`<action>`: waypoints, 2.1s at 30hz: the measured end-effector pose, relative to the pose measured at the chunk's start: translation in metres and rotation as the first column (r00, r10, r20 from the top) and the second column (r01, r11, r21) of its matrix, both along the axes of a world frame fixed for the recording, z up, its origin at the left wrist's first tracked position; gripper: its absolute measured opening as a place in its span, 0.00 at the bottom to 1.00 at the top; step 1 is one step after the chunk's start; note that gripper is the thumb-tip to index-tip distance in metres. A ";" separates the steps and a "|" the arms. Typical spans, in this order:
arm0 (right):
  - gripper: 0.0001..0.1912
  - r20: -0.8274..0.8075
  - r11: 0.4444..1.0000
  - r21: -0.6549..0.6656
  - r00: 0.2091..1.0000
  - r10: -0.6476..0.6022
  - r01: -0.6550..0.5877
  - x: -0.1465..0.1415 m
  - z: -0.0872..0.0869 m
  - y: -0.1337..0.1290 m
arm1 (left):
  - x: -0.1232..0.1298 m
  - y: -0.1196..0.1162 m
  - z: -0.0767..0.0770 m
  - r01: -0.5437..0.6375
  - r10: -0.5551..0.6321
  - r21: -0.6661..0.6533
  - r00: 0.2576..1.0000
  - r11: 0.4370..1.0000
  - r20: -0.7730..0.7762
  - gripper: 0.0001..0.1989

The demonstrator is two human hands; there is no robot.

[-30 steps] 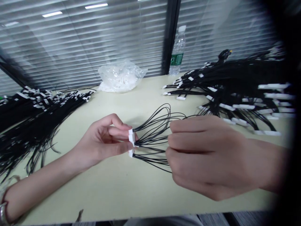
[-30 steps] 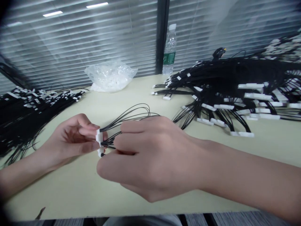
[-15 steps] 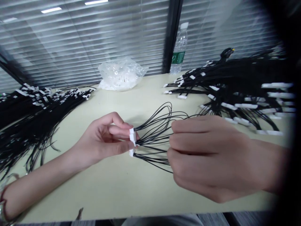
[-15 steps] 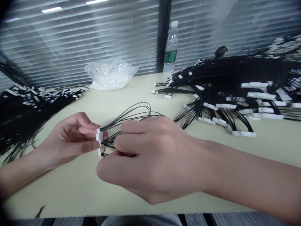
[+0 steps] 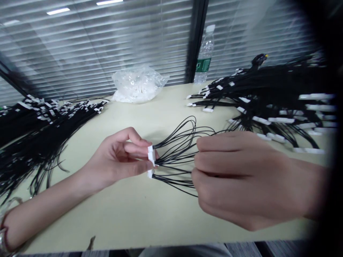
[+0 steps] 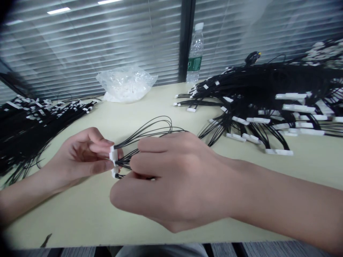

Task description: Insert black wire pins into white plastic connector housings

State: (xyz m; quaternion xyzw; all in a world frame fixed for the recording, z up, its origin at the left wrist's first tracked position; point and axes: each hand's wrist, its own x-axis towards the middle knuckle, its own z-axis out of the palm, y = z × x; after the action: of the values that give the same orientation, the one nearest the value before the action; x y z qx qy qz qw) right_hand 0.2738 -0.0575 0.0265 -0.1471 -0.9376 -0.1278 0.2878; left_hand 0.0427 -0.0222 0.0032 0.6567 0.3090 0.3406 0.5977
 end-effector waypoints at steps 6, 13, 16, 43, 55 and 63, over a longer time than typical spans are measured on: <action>0.10 0.002 1.000 0.012 1.000 0.008 -0.008 0.001 0.000 0.001 | 0.000 0.001 0.000 0.015 -0.015 -0.011 1.000 1.000 0.007 0.12; 0.11 0.004 1.000 0.016 1.000 -0.002 0.002 0.000 0.000 0.001 | 0.000 0.000 0.000 0.011 -0.011 -0.015 1.000 1.000 0.001 0.12; 0.10 -0.014 1.000 0.018 1.000 -0.008 0.009 0.000 -0.001 0.001 | -0.001 -0.001 0.000 0.006 -0.006 -0.015 1.000 1.000 -0.001 0.12; 0.08 0.031 0.973 -0.023 0.973 -0.228 0.229 -0.002 -0.029 0.013 | 0.004 0.001 -0.004 -0.078 0.069 -0.136 0.995 0.988 -0.070 0.10; 0.08 0.031 0.976 -0.097 0.981 -0.194 0.196 -0.002 -0.032 0.017 | 0.004 0.001 -0.005 -0.081 0.072 -0.139 0.995 0.987 -0.062 0.10; 0.12 0.050 0.949 -0.266 0.986 -0.160 0.167 -0.007 -0.030 0.015 | 0.004 0.002 -0.006 -0.079 0.066 -0.136 0.993 0.988 -0.101 0.10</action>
State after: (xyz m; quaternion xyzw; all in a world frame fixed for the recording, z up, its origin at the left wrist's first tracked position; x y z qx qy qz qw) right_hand 0.2667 -0.0428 -0.0034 -0.2602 -0.9349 -0.0245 0.2403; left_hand 0.0462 -0.0205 -0.0029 0.6173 0.3843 0.3076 0.6137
